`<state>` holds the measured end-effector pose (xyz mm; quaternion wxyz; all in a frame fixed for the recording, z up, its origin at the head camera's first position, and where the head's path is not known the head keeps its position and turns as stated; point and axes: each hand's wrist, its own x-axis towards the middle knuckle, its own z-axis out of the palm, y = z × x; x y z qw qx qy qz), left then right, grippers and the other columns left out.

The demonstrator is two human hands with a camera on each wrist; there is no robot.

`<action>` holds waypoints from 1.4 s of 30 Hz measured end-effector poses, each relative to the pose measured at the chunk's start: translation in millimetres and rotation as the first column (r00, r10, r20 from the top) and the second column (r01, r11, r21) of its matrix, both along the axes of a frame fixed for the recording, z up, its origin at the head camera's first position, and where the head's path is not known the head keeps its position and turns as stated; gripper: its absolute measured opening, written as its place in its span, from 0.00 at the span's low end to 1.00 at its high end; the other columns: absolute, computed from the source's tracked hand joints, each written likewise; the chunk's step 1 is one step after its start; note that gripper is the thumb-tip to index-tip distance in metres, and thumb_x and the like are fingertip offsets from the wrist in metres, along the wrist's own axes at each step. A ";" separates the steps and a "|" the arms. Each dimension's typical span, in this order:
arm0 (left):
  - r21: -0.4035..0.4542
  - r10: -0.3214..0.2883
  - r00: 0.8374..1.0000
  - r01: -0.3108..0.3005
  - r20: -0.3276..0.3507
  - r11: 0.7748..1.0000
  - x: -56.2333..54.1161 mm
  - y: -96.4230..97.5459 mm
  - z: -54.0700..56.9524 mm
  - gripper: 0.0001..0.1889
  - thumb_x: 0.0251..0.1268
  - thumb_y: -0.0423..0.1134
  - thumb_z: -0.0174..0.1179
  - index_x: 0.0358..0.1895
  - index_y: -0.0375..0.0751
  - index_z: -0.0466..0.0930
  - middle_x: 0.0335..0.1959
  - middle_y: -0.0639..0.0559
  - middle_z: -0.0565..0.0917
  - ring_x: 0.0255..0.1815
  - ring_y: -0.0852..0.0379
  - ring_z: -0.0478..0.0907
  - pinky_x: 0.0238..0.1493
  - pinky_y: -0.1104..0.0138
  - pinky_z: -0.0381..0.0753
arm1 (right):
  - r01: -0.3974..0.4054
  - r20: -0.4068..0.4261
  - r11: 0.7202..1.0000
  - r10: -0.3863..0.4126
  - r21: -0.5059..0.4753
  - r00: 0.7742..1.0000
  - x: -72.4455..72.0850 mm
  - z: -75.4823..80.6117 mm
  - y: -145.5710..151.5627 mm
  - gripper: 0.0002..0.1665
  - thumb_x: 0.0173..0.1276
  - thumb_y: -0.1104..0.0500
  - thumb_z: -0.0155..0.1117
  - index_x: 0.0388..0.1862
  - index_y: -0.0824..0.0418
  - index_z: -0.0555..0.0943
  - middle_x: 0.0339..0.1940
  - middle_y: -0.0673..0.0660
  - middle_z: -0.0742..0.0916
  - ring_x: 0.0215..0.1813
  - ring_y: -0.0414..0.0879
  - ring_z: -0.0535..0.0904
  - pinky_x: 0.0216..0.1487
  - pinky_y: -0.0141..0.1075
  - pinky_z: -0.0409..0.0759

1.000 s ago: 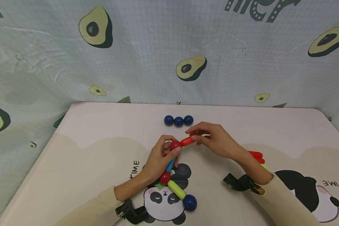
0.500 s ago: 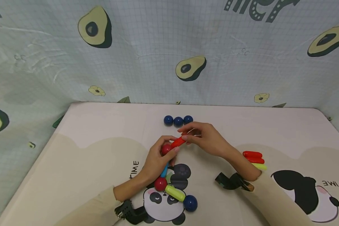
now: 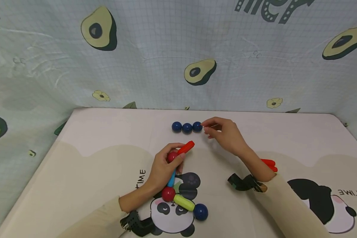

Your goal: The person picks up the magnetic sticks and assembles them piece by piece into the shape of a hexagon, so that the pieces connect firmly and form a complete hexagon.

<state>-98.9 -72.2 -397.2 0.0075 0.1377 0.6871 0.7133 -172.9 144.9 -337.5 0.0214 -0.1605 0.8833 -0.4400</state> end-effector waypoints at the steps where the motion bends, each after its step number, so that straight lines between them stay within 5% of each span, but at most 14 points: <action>1: 0.000 -0.001 1.000 0.001 0.000 1.000 -0.1 -0.2 -0.1 0.14 0.69 0.34 0.57 0.55 0.38 0.75 0.21 0.38 0.76 0.18 0.55 0.74 0.24 0.69 0.77 | 0.014 0.006 1.000 -0.015 0.005 1.000 -1.6 -1.0 0.4 0.13 0.68 0.62 0.62 0.51 0.61 0.81 0.44 0.56 0.85 0.36 0.48 0.84 0.38 0.41 0.81; 13: 0.030 -0.002 1.000 0.002 0.002 1.000 -0.8 -1.0 0.4 0.13 0.69 0.34 0.57 0.54 0.38 0.76 0.22 0.37 0.76 0.17 0.55 0.74 0.22 0.69 0.77 | 0.055 0.065 0.997 -0.059 0.056 0.996 -17.6 -16.5 -7.0 0.19 0.68 0.59 0.63 0.58 0.55 0.78 0.57 0.54 0.78 0.48 0.51 0.80 0.38 0.40 0.81; 18: 0.026 -0.004 1.000 0.004 -0.003 1.000 -0.9 -1.1 -0.2 0.13 0.69 0.33 0.57 0.54 0.37 0.76 0.22 0.37 0.76 0.18 0.55 0.74 0.23 0.69 0.77 | 0.061 0.065 0.995 -0.067 0.083 0.996 -19.7 -22.3 -12.1 0.22 0.67 0.60 0.63 0.61 0.53 0.78 0.61 0.55 0.76 0.45 0.51 0.79 0.37 0.38 0.80; 42: -0.020 -0.020 1.000 0.020 -0.015 1.000 -0.3 -2.2 1.6 0.13 0.69 0.34 0.57 0.54 0.39 0.76 0.25 0.37 0.76 0.21 0.53 0.74 0.26 0.69 0.77 | 0.085 0.006 0.995 -0.086 0.051 0.996 -19.1 -31.0 -17.7 0.22 0.69 0.63 0.61 0.60 0.59 0.71 0.56 0.61 0.79 0.39 0.50 0.80 0.38 0.39 0.78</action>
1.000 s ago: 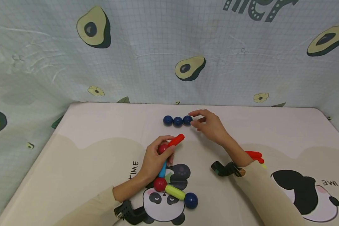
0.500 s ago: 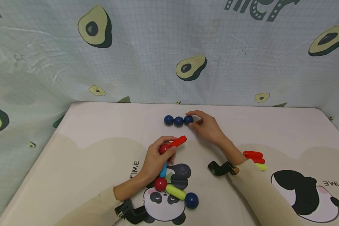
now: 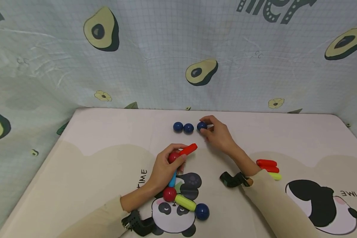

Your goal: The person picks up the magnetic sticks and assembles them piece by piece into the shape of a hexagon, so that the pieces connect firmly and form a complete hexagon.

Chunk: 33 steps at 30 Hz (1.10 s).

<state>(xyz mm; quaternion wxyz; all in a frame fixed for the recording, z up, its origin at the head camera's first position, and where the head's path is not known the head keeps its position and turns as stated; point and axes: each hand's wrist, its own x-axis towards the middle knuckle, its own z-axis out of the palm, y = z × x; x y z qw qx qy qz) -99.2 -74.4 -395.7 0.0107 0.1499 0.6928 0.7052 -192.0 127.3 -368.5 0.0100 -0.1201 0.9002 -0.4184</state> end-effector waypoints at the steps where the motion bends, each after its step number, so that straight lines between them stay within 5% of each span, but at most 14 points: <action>1: 0.000 0.001 1.000 -0.001 -0.001 1.000 0.1 0.0 -0.2 0.13 0.69 0.34 0.57 0.54 0.39 0.76 0.25 0.36 0.76 0.21 0.53 0.74 0.27 0.69 0.77 | -0.006 -0.008 1.000 0.006 -0.006 1.000 2.4 1.2 0.2 0.22 0.69 0.63 0.61 0.60 0.59 0.71 0.55 0.61 0.79 0.39 0.50 0.80 0.38 0.39 0.78; 10: -0.012 0.002 1.000 -0.002 -0.003 1.000 0.0 0.5 0.3 0.13 0.69 0.34 0.57 0.54 0.39 0.76 0.26 0.37 0.77 0.22 0.52 0.75 0.27 0.69 0.77 | -0.092 -0.021 0.989 0.090 -0.114 0.996 30.6 20.6 8.5 0.22 0.71 0.61 0.59 0.63 0.58 0.70 0.52 0.60 0.81 0.38 0.49 0.82 0.39 0.42 0.82; 17: -0.010 0.005 1.000 -0.004 0.005 1.000 1.0 1.2 0.1 0.13 0.68 0.35 0.57 0.54 0.39 0.76 0.26 0.36 0.77 0.22 0.53 0.75 0.27 0.69 0.77 | -0.140 0.053 0.971 0.152 -0.192 0.987 45.1 25.2 21.7 0.22 0.72 0.60 0.57 0.64 0.59 0.69 0.51 0.59 0.80 0.41 0.52 0.82 0.43 0.41 0.82; 33: -0.006 -0.007 1.000 0.007 0.004 1.000 0.7 0.1 0.8 0.13 0.69 0.34 0.57 0.55 0.39 0.76 0.26 0.36 0.77 0.22 0.53 0.75 0.27 0.69 0.77 | -0.211 0.104 0.940 0.246 -0.267 0.964 59.6 26.2 22.0 0.23 0.72 0.61 0.56 0.64 0.61 0.69 0.49 0.60 0.80 0.43 0.54 0.82 0.43 0.38 0.81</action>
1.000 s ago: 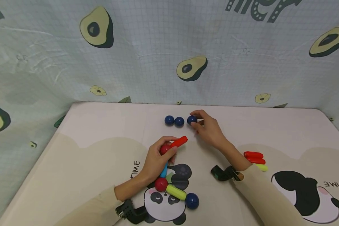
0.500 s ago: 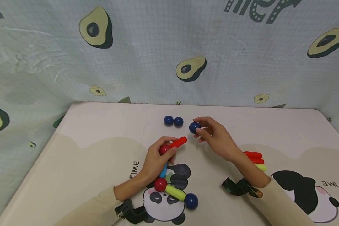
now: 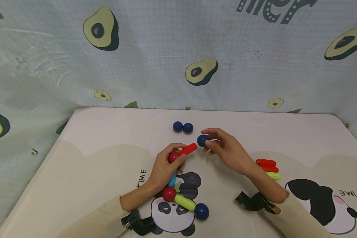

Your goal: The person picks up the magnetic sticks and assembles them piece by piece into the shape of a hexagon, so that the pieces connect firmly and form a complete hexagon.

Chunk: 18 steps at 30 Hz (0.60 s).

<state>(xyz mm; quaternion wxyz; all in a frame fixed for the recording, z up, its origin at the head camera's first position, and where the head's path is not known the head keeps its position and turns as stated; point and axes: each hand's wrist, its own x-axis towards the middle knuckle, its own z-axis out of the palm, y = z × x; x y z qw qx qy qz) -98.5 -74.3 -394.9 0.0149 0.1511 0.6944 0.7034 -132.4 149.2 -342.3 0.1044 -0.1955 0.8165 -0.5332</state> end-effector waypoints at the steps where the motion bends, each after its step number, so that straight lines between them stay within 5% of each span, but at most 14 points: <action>1: 0.001 -0.002 1.000 0.002 0.000 1.000 0.0 0.2 0.0 0.13 0.69 0.34 0.57 0.55 0.39 0.76 0.26 0.37 0.77 0.22 0.53 0.75 0.27 0.69 0.77 | -0.009 -0.001 1.000 0.009 0.001 1.000 0.5 0.0 0.2 0.23 0.73 0.60 0.56 0.64 0.61 0.69 0.49 0.60 0.80 0.43 0.54 0.82 0.43 0.38 0.81; 18: 0.005 -0.032 0.999 0.032 0.018 0.999 0.4 0.5 0.4 0.14 0.66 0.33 0.60 0.52 0.36 0.74 0.35 0.38 0.83 0.24 0.47 0.80 0.30 0.66 0.81 | -0.055 -0.013 0.998 0.056 0.023 0.998 1.1 -1.7 -2.6 0.21 0.72 0.61 0.58 0.62 0.61 0.73 0.46 0.55 0.83 0.42 0.51 0.83 0.44 0.45 0.81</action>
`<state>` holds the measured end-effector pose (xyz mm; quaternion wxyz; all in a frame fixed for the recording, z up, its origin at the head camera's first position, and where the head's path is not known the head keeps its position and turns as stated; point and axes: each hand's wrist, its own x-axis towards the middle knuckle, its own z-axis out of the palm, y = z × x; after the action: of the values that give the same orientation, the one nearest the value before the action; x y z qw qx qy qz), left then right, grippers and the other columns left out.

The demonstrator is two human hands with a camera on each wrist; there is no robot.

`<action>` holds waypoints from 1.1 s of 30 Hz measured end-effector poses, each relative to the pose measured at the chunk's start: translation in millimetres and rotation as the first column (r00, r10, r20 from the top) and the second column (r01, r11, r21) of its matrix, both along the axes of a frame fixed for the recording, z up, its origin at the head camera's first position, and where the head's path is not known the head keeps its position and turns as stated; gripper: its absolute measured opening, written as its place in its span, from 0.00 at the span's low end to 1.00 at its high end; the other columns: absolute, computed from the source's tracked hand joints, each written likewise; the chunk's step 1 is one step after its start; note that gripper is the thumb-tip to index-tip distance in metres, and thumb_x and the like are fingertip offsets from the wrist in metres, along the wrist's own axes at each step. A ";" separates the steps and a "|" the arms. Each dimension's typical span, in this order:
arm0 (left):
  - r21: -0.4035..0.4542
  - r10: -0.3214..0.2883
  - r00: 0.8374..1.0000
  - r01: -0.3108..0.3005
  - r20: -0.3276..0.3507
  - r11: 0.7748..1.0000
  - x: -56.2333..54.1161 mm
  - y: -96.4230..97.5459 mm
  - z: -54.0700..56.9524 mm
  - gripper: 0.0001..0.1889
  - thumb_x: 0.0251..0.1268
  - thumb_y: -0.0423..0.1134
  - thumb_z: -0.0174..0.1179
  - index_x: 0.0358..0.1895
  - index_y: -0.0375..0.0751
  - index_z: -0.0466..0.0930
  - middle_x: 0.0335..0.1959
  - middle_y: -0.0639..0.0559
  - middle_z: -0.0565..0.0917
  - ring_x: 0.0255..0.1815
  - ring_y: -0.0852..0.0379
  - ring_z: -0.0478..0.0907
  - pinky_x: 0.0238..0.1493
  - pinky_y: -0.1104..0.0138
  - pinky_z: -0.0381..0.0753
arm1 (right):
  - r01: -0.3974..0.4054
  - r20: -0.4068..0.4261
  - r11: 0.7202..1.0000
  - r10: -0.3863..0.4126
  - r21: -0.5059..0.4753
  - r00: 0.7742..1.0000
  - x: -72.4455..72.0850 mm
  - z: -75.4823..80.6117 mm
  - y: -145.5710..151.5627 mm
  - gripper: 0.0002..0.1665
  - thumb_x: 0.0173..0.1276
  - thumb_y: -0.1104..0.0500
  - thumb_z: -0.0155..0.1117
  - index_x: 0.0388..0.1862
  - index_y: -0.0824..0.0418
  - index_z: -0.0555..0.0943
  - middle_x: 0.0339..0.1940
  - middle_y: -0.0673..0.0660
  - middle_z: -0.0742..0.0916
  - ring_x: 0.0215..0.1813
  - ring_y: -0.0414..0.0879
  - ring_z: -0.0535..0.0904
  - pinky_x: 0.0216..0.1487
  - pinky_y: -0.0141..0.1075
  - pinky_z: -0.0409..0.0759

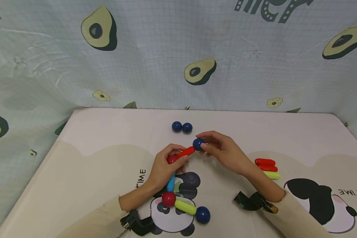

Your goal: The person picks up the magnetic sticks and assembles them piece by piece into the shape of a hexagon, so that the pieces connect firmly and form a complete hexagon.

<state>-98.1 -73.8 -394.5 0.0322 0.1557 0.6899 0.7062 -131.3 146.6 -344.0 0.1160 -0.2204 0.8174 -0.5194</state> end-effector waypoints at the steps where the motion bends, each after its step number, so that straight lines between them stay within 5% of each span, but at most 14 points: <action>1: 0.004 -0.001 1.000 0.001 -0.003 1.000 -0.1 -0.2 -0.1 0.13 0.66 0.33 0.59 0.52 0.35 0.73 0.35 0.38 0.83 0.23 0.47 0.80 0.30 0.67 0.81 | -0.006 -0.006 1.000 0.006 0.000 1.000 -0.3 0.6 -1.2 0.21 0.71 0.61 0.58 0.62 0.61 0.74 0.45 0.55 0.84 0.42 0.51 0.83 0.44 0.45 0.81; 6: 0.031 -0.020 1.000 0.020 -0.006 0.999 -0.3 -0.9 -0.1 0.13 0.68 0.32 0.57 0.51 0.33 0.69 0.32 0.35 0.82 0.21 0.46 0.80 0.27 0.68 0.79 | -0.043 -0.021 0.999 0.043 0.005 0.999 -2.8 4.3 -8.5 0.21 0.70 0.61 0.59 0.61 0.61 0.75 0.45 0.56 0.83 0.42 0.51 0.83 0.45 0.45 0.80; 17: 0.065 -0.075 0.997 0.077 -0.032 0.995 -2.6 -0.6 -1.5 0.26 0.70 0.30 0.54 0.69 0.43 0.62 0.33 0.34 0.78 0.17 0.46 0.79 0.23 0.68 0.78 | -0.080 -0.016 0.997 0.080 -0.002 0.997 -4.2 7.8 -3.7 0.22 0.70 0.63 0.59 0.63 0.60 0.74 0.55 0.56 0.80 0.46 0.50 0.83 0.47 0.36 0.80; 25: 0.076 -0.040 0.998 0.043 -0.044 0.996 -3.9 0.8 -2.8 0.26 0.69 0.30 0.54 0.70 0.41 0.62 0.32 0.32 0.75 0.18 0.49 0.78 0.22 0.69 0.78 | -0.006 -0.096 0.994 0.017 0.112 0.995 1.4 13.1 45.8 0.19 0.70 0.62 0.60 0.59 0.58 0.76 0.52 0.58 0.82 0.45 0.50 0.82 0.43 0.43 0.81; 33: 0.050 0.001 0.999 0.001 -0.048 0.999 -2.9 0.0 -2.5 0.26 0.69 0.29 0.54 0.69 0.43 0.63 0.31 0.34 0.76 0.20 0.49 0.77 0.23 0.69 0.78 | 0.124 -0.210 0.957 -0.068 0.262 0.975 10.7 5.4 104.8 0.17 0.69 0.59 0.61 0.56 0.55 0.79 0.48 0.53 0.84 0.43 0.42 0.81 0.42 0.27 0.77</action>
<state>-100.9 -73.7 -397.0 0.0118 0.1731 0.6726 0.7194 -120.6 251.5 -338.7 0.0374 -0.2130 0.8986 -0.3819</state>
